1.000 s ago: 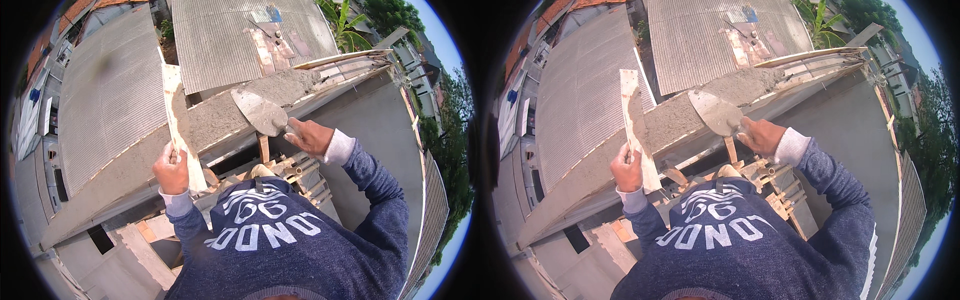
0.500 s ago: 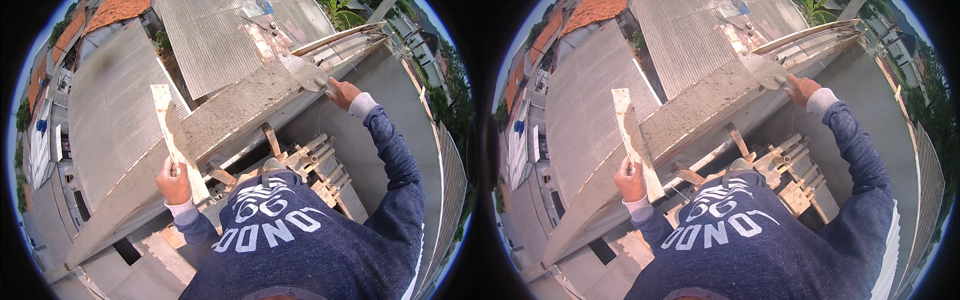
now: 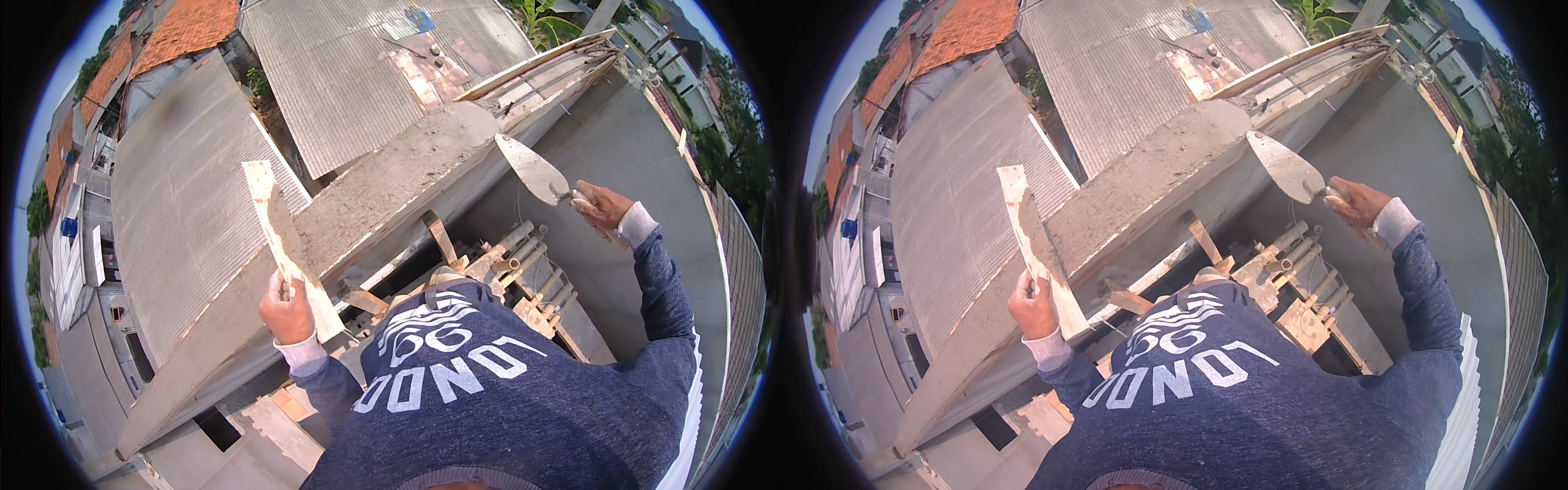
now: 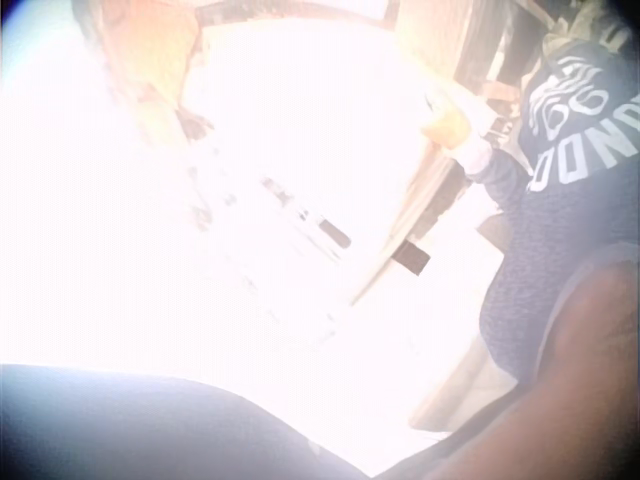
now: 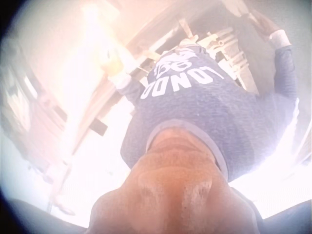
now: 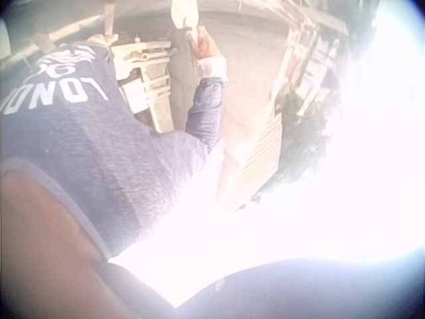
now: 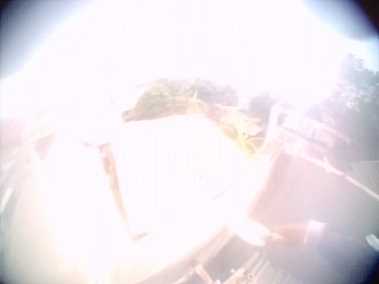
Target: The person scoops wet concrete from a bucket and spreads it along a roof beam using a trowel and a wooden straightedge. They repeatedly smooth and level the concrete surface while standing on scaffolding.
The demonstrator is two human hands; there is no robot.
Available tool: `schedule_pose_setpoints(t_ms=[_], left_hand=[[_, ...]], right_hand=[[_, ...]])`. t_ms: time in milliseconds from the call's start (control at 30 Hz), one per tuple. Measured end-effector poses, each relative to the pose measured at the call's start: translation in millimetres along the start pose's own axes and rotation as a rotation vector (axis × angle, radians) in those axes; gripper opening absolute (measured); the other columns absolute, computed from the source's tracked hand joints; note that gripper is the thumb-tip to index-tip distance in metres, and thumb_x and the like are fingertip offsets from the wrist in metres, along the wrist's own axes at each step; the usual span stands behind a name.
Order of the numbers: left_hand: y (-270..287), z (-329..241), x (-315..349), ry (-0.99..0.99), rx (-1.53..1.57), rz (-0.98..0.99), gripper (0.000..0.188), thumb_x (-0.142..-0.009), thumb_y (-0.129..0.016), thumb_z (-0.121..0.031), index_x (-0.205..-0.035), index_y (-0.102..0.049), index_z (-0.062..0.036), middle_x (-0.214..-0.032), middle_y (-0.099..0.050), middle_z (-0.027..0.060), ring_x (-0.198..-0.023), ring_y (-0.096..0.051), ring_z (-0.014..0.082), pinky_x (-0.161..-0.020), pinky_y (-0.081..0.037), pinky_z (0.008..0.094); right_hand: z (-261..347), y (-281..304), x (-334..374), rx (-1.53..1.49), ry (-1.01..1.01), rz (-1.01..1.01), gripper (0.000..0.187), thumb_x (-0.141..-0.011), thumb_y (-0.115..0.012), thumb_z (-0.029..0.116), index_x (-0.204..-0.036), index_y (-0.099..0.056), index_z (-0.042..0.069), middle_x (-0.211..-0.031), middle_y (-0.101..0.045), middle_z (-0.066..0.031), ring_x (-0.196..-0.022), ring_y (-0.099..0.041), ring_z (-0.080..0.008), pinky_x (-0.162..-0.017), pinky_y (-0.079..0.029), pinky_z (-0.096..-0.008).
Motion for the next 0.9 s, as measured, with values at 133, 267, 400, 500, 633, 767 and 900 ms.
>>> schedule_pose_setpoints(t_ms=[133, 267, 400, 500, 633, 767, 900], left_hand=[[-19, -11, -14, -0.05, -0.055, 0.008, 0.027, -0.083, -0.066, -0.018, -0.101, -0.069, 0.0031, -0.064, -0.061, 0.0091, -0.056, -0.052, 0.0125, -0.054, -0.042, 0.0311], [-65, -47, -25, -0.13, -0.192, 0.068, 0.027, -0.082, -0.066, -0.02, -0.098, -0.069, 0.0015, -0.073, -0.066, 0.0219, -0.067, -0.066, 0.0353, -0.062, -0.049, 0.0421], [-115, -74, -17, -0.213, -0.24, 0.152, 0.018, -0.077, -0.067, -0.012, -0.087, -0.065, 0.0028, -0.076, -0.065, 0.0248, -0.074, -0.065, 0.0429, -0.067, -0.051, 0.0472], [-155, -108, -10, -0.296, -0.295, 0.242, 0.018, -0.077, -0.067, -0.011, -0.082, -0.06, 0.0055, -0.076, -0.063, 0.0243, -0.073, -0.065, 0.0425, -0.066, -0.052, 0.0489], [-210, -142, -10, -0.299, -0.219, 0.284, 0.017, -0.075, -0.067, -0.01, -0.081, -0.062, 0.0057, -0.074, -0.064, 0.0255, -0.07, -0.065, 0.0429, -0.067, -0.053, 0.0487], [-263, -182, -10, -0.343, -0.231, 0.372, 0.016, -0.075, -0.066, -0.009, -0.081, -0.063, 0.0058, -0.074, -0.065, 0.0234, -0.07, -0.067, 0.0393, -0.068, -0.056, 0.0461], [-295, -217, -13, -0.375, -0.24, 0.438, 0.014, -0.076, -0.065, -0.008, -0.081, -0.065, 0.0049, -0.077, -0.066, 0.0223, -0.073, -0.069, 0.0364, -0.071, -0.057, 0.0431]], right_hand=[[0, -3, 12, -0.241, 0.026, -0.176, 0.023, -0.101, -0.047, 0.033, -0.104, -0.046, 0.01, -0.065, -0.047, -0.001, -0.047, -0.051, -0.0121, -0.046, -0.047, -0.0299], [8, -22, 3, -0.478, 0.052, -0.244, 0.022, -0.1, -0.048, 0.031, -0.103, -0.046, 0.01, -0.069, -0.045, 0.0011, -0.049, -0.046, -0.0085, -0.046, -0.043, -0.0251], [17, -48, -7, -0.559, 0.059, -0.168, 0.023, -0.1, -0.049, 0.03, -0.102, -0.048, 0.007, -0.076, -0.046, -0.0015, -0.062, -0.048, -0.0102, -0.056, -0.044, -0.0279], [7, -56, -15, -0.493, 0.164, -0.257, 0.024, -0.099, -0.049, 0.029, -0.105, -0.049, 0.005, -0.078, -0.047, -0.0027, -0.068, -0.048, -0.0122, -0.063, -0.044, -0.0293], [6, -58, -16, -0.539, 0.162, -0.252, 0.025, -0.099, -0.049, 0.027, -0.108, -0.05, 0.004, -0.081, -0.049, -0.0044, -0.074, -0.048, -0.0136, -0.071, -0.044, -0.0297], [0, -54, -8, -0.602, 0.141, -0.245, 0.025, -0.1, -0.049, 0.027, -0.11, -0.05, 0.004, -0.078, -0.049, -0.0037, -0.066, -0.049, -0.0117, -0.06, -0.044, -0.0272], [8, -50, -4, -0.737, 0.126, -0.202, 0.025, -0.1, -0.049, 0.026, -0.113, -0.05, 0.005, -0.076, -0.049, -0.0027, -0.05, -0.047, -0.0079, -0.042, -0.038, -0.0234]])
Point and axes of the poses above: each hand's wrist, its own x-axis away from the middle knuckle, its own y-axis out of the back of the hand, z = x × y, the point moved 8 cm from there along -x, towards the middle knuckle
